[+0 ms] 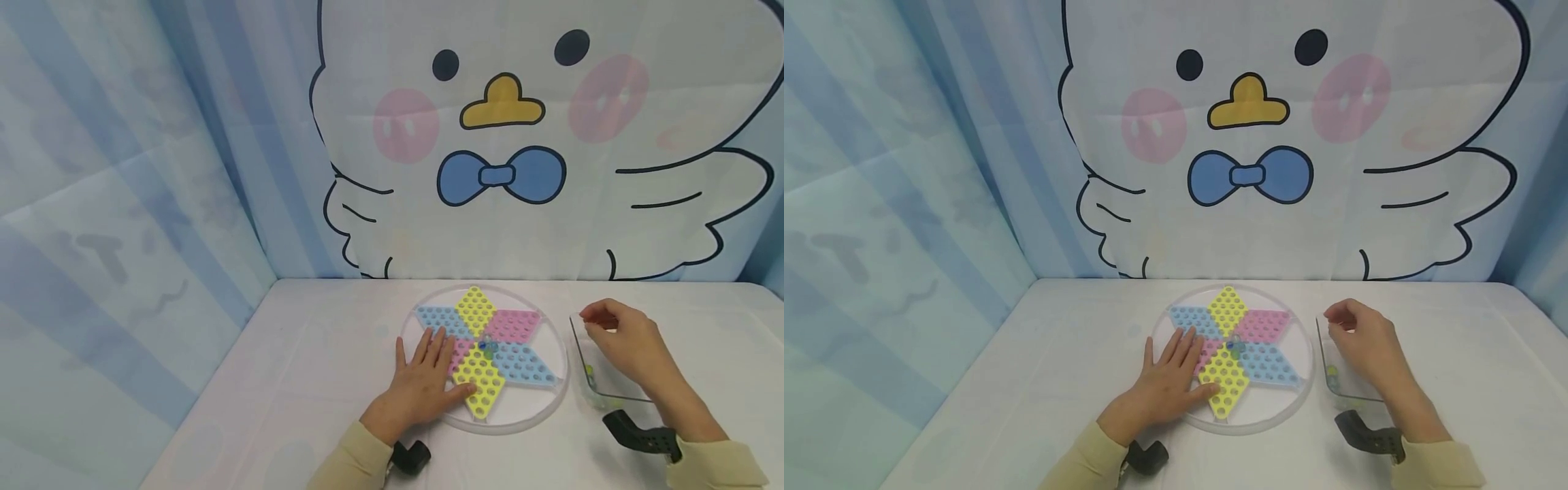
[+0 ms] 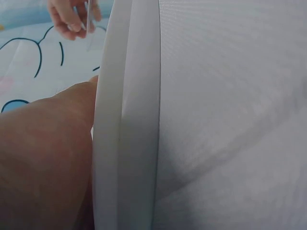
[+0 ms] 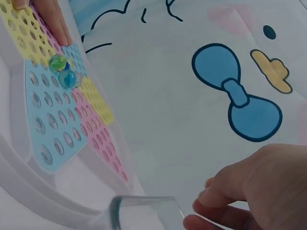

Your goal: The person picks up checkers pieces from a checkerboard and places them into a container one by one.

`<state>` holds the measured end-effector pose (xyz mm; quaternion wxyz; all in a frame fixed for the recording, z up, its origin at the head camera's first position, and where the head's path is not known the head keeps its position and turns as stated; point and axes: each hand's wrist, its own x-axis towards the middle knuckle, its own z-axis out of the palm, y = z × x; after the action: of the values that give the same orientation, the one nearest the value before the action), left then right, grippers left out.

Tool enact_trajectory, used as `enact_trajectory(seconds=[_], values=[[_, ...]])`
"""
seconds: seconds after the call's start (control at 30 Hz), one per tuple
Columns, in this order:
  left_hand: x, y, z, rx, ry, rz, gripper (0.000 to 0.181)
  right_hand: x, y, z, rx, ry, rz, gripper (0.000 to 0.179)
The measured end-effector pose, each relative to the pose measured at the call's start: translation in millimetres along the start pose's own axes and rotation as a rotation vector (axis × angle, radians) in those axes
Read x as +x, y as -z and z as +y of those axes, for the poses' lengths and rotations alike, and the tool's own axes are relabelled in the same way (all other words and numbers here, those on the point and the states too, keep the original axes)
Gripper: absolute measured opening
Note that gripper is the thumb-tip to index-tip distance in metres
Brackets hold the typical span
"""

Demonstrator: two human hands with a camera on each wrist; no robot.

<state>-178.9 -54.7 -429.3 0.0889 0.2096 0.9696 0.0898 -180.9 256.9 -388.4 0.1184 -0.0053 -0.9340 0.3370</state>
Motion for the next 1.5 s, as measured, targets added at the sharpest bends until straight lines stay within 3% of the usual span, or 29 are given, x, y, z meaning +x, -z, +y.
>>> enact_trajectory(seconds=[0.13,0.3,0.9,1.5], values=[[-0.3,0.3,0.1,-0.001,0.0,0.0,0.091,-2.0,-3,-9,0.022,0.067,0.064,0.022],[-0.9,1.1,0.4,-0.004,0.003,0.002,0.091,-4.2,-7,-17,0.058,0.121,0.077,0.021],[0.2,2.7,-1.0,-0.011,0.009,-0.003,0.091,-4.2,-34,-44,0.127,0.16,-0.037,0.018],[0.3,2.3,0.4,0.002,0.009,-0.002,0.091,-1.2,-64,-55,0.185,0.219,-0.077,0.012]])
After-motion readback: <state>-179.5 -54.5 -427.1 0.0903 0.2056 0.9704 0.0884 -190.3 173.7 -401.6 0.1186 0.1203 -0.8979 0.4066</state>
